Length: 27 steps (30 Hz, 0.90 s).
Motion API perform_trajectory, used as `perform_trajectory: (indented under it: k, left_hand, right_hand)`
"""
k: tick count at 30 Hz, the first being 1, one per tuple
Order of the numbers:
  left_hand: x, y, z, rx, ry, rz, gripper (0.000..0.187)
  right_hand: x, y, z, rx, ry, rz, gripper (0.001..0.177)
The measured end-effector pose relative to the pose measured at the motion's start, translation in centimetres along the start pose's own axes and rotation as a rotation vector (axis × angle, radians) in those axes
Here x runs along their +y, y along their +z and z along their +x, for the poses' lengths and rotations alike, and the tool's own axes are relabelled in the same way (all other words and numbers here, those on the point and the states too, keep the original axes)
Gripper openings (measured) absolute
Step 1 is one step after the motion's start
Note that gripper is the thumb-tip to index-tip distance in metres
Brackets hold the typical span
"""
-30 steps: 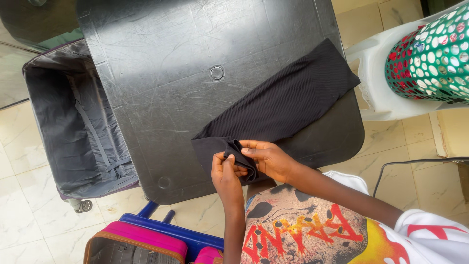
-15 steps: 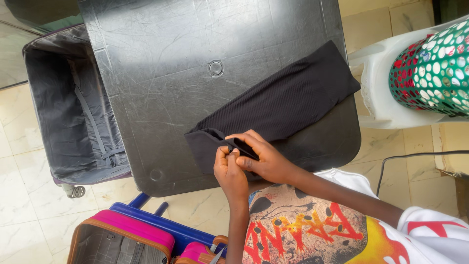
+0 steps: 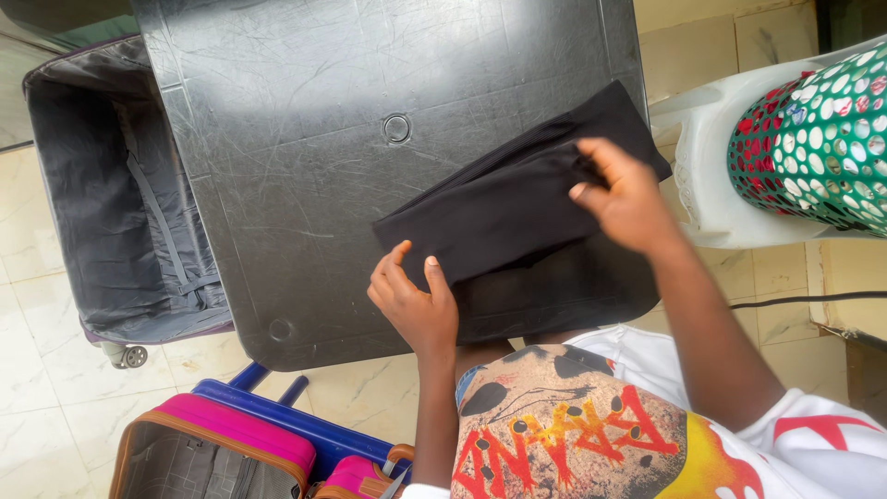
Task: The person picks up black clothing items one at a time from a laundry basket, folds each one on a table, and places them into an open suitcase.
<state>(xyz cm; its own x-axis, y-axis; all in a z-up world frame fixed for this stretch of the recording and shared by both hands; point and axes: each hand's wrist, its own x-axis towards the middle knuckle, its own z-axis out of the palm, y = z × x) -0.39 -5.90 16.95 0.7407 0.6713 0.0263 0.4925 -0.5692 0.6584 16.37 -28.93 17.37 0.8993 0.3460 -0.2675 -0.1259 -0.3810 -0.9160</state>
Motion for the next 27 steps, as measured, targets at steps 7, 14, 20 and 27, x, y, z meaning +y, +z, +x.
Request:
perform_trajectory:
  k: [7,14,20,27]
  left_hand:
    - [-9.9,7.1,2.2,-0.261,-0.784,-0.294,0.049]
    - [-12.6,11.3,2.4,-0.211,-0.597,0.057,0.051]
    - [-15.3,11.3,2.5,-0.270,-0.856,-0.457,0.049]
    - [-12.2,7.6,2.4,-0.326,-0.818,-0.222,0.052]
  right_hand:
    - [9.8,-6.9,5.8,0.188,0.149,-0.261,0.051]
    - [15.5,-7.2,7.0,0.224,0.158,-0.402,0.056]
    - [14.6,-7.1,6.8,0.210,0.085,0.104,0.050]
    - [14.5,-5.4,8.5,0.036,0.115,0.229,0.045]
